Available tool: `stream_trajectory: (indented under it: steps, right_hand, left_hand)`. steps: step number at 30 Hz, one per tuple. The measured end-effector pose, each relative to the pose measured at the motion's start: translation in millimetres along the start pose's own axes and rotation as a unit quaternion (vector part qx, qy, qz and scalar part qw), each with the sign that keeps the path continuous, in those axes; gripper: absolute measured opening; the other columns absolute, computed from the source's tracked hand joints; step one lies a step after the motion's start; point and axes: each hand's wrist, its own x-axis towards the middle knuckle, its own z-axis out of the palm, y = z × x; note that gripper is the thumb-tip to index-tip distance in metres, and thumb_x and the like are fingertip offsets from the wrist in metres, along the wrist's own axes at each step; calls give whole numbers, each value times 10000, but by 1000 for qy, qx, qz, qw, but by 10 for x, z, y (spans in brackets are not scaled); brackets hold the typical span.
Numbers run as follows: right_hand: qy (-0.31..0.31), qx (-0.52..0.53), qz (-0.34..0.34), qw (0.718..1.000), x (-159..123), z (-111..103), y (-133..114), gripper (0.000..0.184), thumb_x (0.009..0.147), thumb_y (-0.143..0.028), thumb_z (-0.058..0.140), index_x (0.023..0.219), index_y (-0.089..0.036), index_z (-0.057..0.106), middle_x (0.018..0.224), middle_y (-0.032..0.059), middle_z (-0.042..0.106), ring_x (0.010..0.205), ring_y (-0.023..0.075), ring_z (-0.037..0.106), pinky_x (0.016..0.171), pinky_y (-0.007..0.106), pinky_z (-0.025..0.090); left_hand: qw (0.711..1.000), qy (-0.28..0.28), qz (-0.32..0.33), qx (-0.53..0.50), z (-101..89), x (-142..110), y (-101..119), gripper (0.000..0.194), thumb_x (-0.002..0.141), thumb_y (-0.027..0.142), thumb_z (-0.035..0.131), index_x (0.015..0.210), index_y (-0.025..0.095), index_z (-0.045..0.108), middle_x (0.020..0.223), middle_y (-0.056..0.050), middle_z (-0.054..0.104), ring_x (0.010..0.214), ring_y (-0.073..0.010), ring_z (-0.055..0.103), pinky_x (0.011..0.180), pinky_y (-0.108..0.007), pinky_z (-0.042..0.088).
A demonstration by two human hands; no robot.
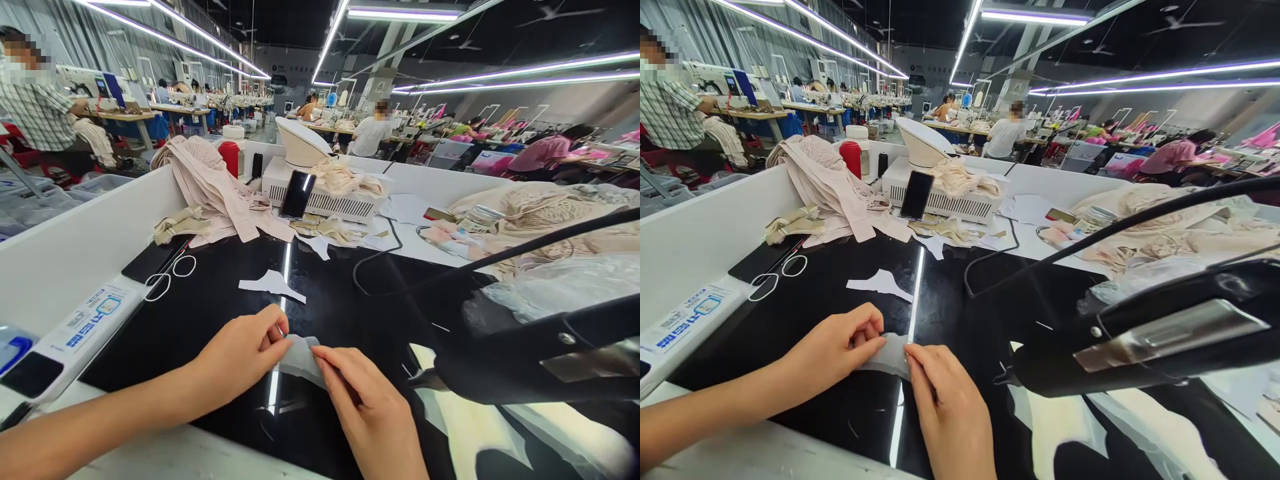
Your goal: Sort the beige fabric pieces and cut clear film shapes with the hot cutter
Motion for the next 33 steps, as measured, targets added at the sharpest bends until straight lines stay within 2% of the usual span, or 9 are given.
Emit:
stream_trajectory:
  steps: [2, 5, 8, 18, 26, 33]
  right_hand:
    - [13, -47, -30, 998, -3, 42, 31, 235, 1048, -322, 442, 1128, -289, 660, 928, -11, 653, 810, 132, 624, 692, 211, 497]
    - [30, -105, -61, 992, -5, 77, 50, 265, 1060, -320, 409, 1130, -270, 659, 915, -1, 652, 799, 144, 600, 689, 231, 493]
    - [19, -147, -82, 985, 0, 74, 54, 287, 1063, -285, 391, 1120, -240, 668, 895, 7, 653, 764, 139, 574, 652, 221, 486]
    - [1, -209, -129, 969, -25, 122, 114, 363, 1071, -249, 319, 1119, -186, 673, 837, 39, 610, 692, 163, 509, 605, 286, 437]
    - [-12, -221, -147, 964, -12, 104, 86, 352, 1062, -192, 321, 1116, -160, 667, 819, 43, 592, 677, 162, 499, 616, 293, 433]
    - [-9, -228, -140, 963, -34, 132, 82, 355, 1062, -184, 319, 1106, -155, 671, 810, 44, 588, 677, 164, 494, 625, 298, 419]
  left_hand:
    - [992, 25, 42, 116, 18, 3, -2, 69, 930, 234, 544, 866, 215, 527, 716, 71, 596, 625, -110, 567, 581, -219, 385]
    - [961, 26, 88, 261, 65, -7, -23, 112, 971, 217, 499, 865, 203, 534, 762, 44, 612, 670, -144, 606, 613, -256, 391]
    - [936, 23, 126, 329, 104, -29, -69, 149, 996, 228, 475, 867, 197, 543, 796, 31, 622, 698, -160, 629, 617, -270, 409]
    - [908, 55, 203, 363, 131, -55, -203, 148, 981, 208, 516, 860, 208, 601, 750, 36, 578, 647, -157, 596, 550, -284, 390]
    - [894, 44, 215, 391, 121, -45, -180, 125, 954, 157, 550, 873, 198, 636, 742, 31, 578, 633, -156, 592, 533, -280, 402]
    - [899, 42, 208, 383, 122, -66, -189, 120, 967, 176, 541, 970, 218, 654, 769, 32, 593, 656, -156, 609, 544, -277, 425]
